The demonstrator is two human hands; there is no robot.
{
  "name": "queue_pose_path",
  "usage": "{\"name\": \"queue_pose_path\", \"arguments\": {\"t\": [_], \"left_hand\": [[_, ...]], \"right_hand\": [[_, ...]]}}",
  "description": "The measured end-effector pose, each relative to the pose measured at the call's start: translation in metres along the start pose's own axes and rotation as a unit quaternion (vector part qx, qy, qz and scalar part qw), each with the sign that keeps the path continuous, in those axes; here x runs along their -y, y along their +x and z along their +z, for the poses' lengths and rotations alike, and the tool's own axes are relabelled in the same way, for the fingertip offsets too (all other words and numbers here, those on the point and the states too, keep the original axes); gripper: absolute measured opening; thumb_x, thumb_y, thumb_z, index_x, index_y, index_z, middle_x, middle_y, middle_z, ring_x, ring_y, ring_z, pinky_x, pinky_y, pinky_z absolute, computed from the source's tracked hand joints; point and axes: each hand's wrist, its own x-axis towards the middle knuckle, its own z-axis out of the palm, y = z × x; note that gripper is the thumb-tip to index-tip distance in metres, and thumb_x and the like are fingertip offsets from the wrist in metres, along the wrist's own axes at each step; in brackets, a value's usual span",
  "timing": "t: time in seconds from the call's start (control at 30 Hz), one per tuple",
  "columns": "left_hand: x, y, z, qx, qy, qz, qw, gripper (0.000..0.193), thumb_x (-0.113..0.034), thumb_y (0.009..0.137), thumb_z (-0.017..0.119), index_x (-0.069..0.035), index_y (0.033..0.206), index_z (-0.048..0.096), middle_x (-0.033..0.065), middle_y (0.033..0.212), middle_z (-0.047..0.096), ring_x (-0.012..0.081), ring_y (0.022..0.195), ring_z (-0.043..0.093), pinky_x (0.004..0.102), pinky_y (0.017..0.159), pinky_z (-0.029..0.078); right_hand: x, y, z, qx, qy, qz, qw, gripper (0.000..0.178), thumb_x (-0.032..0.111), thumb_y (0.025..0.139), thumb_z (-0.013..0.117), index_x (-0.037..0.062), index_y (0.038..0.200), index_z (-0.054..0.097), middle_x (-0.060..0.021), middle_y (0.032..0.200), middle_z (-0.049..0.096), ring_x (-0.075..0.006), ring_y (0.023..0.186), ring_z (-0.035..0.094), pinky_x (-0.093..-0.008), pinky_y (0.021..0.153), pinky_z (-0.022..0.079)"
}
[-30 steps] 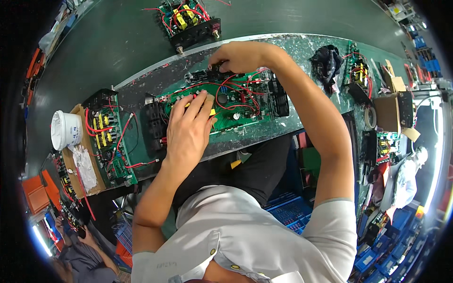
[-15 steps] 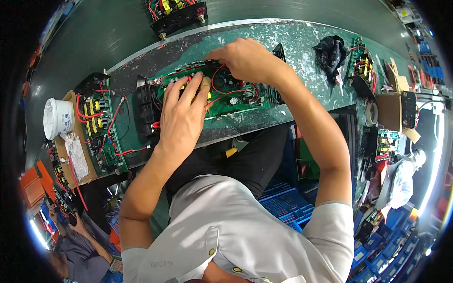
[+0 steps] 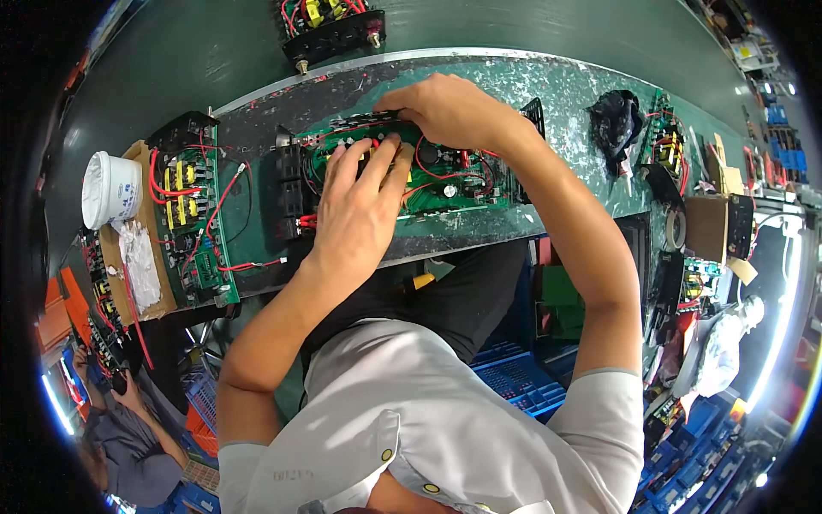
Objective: Assembling components onto a circuit board on an industrial production line.
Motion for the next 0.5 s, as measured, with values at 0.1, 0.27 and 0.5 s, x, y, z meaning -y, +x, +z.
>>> {"name": "queue_pose_path", "arguments": {"t": [0.1, 0.27, 0.5], "left_hand": [[0.002, 0.0, 0.002, -0.018, -0.003, 0.004, 1.0, 0.031, -0.011, 0.086, 0.058, 0.002, 0.113, 0.066, 0.0137, 0.123, 0.06, 0.0331, 0.113, 0.053, 0.0522, 0.106, 0.04], [0.002, 0.001, 0.002, -0.016, 0.006, 0.006, 1.0, 0.03, -0.011, 0.086, 0.059, 0.002, 0.111, 0.067, 0.013, 0.123, 0.06, 0.0331, 0.113, 0.053, 0.0519, 0.106, 0.04], [0.003, -0.001, 0.002, -0.016, 0.008, 0.006, 1.0, 0.03, -0.011, 0.085, 0.06, 0.001, 0.111, 0.067, 0.0128, 0.12, 0.06, 0.0326, 0.112, 0.053, 0.0513, 0.105, 0.041]], "right_hand": [[0.005, 0.001, 0.004, -0.013, -0.038, -0.013, 0.999, 0.028, 0.015, 0.091, 0.059, 0.016, 0.117, 0.069, -0.0166, 0.094, 0.071, -0.0385, 0.084, 0.067, -0.0474, 0.074, 0.053], [0.006, -0.008, 0.015, -0.052, -0.065, -0.033, 0.996, 0.035, 0.011, 0.084, 0.059, 0.0157, 0.117, 0.069, -0.0157, 0.092, 0.072, -0.0363, 0.082, 0.068, -0.0471, 0.073, 0.053], [0.014, -0.014, 0.019, -0.05, -0.088, -0.029, 0.994, 0.041, 0.003, 0.078, 0.059, 0.0098, 0.117, 0.068, -0.0142, 0.104, 0.071, -0.0369, 0.086, 0.068, -0.0444, 0.074, 0.055]]}}
